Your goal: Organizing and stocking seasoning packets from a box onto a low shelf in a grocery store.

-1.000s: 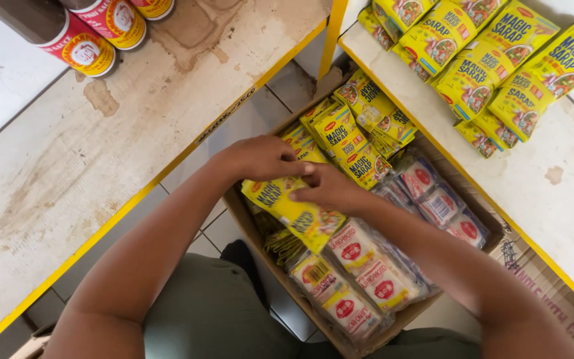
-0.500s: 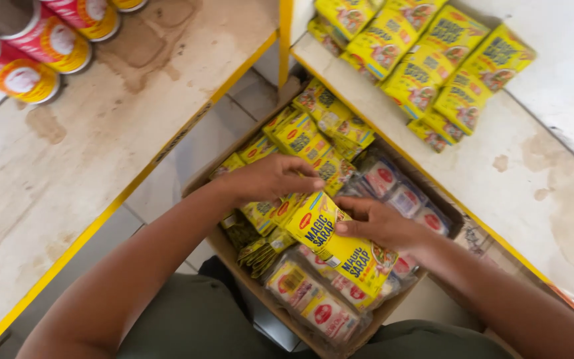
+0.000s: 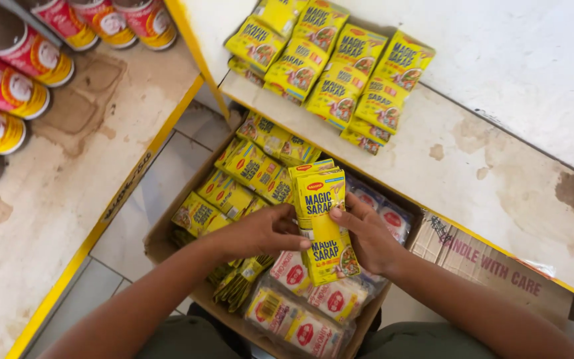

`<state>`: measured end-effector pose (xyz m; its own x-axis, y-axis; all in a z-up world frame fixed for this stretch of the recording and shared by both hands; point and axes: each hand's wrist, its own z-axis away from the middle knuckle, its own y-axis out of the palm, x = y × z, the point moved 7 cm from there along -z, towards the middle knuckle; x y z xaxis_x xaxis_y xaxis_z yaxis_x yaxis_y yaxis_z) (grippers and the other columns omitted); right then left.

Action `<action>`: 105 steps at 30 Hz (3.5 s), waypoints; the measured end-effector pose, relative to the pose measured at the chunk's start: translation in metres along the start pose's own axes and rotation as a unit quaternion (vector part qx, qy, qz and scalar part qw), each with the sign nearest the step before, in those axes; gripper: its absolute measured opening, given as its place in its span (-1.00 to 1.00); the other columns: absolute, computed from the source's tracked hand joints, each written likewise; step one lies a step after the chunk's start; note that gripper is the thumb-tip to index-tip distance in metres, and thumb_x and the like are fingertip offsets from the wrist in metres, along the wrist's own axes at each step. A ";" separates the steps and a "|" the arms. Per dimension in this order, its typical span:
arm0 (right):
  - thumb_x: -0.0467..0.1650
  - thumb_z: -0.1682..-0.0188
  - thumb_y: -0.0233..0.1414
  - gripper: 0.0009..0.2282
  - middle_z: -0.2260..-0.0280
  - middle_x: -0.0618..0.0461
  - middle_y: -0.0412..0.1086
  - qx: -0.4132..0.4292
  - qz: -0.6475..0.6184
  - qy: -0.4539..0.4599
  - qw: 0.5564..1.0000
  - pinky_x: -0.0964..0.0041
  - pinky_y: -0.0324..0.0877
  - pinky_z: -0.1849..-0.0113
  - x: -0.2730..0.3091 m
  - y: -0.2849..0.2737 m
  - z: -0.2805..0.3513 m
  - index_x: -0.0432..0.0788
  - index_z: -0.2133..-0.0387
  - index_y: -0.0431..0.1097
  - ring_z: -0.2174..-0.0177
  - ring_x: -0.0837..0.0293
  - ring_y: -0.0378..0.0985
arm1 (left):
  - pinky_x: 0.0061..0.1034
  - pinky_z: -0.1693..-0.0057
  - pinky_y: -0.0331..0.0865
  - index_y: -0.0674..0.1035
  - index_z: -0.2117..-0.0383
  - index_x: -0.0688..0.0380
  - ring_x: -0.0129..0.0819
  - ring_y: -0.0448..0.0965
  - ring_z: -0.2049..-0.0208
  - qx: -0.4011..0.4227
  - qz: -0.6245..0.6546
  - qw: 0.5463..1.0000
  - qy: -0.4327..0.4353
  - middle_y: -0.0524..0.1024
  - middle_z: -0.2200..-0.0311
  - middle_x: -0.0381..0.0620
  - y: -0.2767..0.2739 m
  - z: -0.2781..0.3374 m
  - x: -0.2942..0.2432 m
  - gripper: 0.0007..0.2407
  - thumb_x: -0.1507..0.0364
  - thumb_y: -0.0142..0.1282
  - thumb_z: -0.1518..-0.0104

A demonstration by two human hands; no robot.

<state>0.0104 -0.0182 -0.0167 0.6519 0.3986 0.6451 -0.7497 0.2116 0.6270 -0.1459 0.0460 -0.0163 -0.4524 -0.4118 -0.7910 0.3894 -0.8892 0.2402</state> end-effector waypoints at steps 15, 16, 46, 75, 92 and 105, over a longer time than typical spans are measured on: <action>-0.43 -0.18 -0.14 -0.68 -0.08 -0.01 0.39 -0.185 0.020 -0.362 0.913 0.20 0.41 -0.08 0.147 -0.066 0.033 -0.23 -0.20 0.19 -0.05 0.15 0.48 | -0.39 0.01 0.54 0.35 -0.22 0.30 -0.25 0.63 0.11 -0.183 -0.136 0.926 0.300 0.56 0.03 0.07 0.066 -0.071 -0.140 -0.43 0.28 0.24 -0.11; -0.44 -0.22 -0.15 -0.73 -0.04 -0.02 0.41 -0.197 0.024 -0.389 0.900 0.19 0.42 -0.08 0.155 -0.079 0.033 -0.26 -0.16 0.22 -0.03 0.15 0.49 | -0.38 0.00 0.53 0.38 -0.20 0.32 -0.19 0.63 0.09 -0.202 -0.144 0.904 0.349 0.55 0.03 0.10 0.069 -0.078 -0.148 -0.47 0.30 0.22 -0.13; -0.51 -0.17 -0.14 -0.70 0.11 0.03 0.48 -0.286 0.114 -0.369 0.877 0.40 0.47 0.14 0.176 -0.142 -0.039 -0.31 -0.15 0.33 0.21 0.30 0.50 | -0.33 0.16 0.56 0.51 -0.04 0.34 -0.06 0.66 0.14 -0.347 -0.591 0.628 0.369 0.45 -0.09 0.26 0.084 -0.120 -0.159 -0.66 0.56 0.06 -0.09; -0.58 -0.29 -0.14 -0.67 -0.33 -0.11 0.20 -0.164 0.378 -0.485 0.771 0.27 0.10 -0.37 0.169 0.002 0.061 -0.34 -0.32 0.14 -0.33 0.12 0.21 | -0.41 0.07 0.53 0.62 0.07 0.21 -0.24 0.69 0.21 -0.350 -0.315 0.852 0.228 0.64 0.17 0.00 -0.059 0.064 -0.067 -0.76 0.38 0.13 -0.21; -0.43 0.00 0.03 -0.66 0.11 -0.30 0.40 0.136 0.707 -0.180 0.670 -0.03 0.38 0.04 -0.026 0.063 -0.096 -0.27 -0.06 0.30 0.09 -0.27 0.47 | -0.41 0.10 0.53 0.57 0.01 0.18 -0.31 0.66 0.21 -0.235 0.065 0.967 -0.073 0.62 0.18 -0.05 -0.113 0.055 0.166 -0.69 0.29 0.10 -0.20; -0.31 0.20 0.25 -0.34 -0.01 -0.36 0.30 -0.019 0.763 -0.236 0.601 -0.11 0.35 0.04 -0.008 0.050 -0.082 -0.29 -0.18 0.16 0.04 -0.31 0.41 | -0.35 -0.02 0.47 0.43 0.00 0.37 -0.25 0.59 0.13 -0.472 0.182 0.845 0.172 0.59 0.12 0.06 -0.140 -0.032 0.083 -0.68 0.45 0.15 -0.17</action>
<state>-0.0416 0.0626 -0.0260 -0.8456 -0.1419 0.5147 -0.5124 -0.0549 -0.8570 -0.2122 0.1431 -0.1336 0.0315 -0.3978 -0.9169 0.9927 -0.0943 0.0750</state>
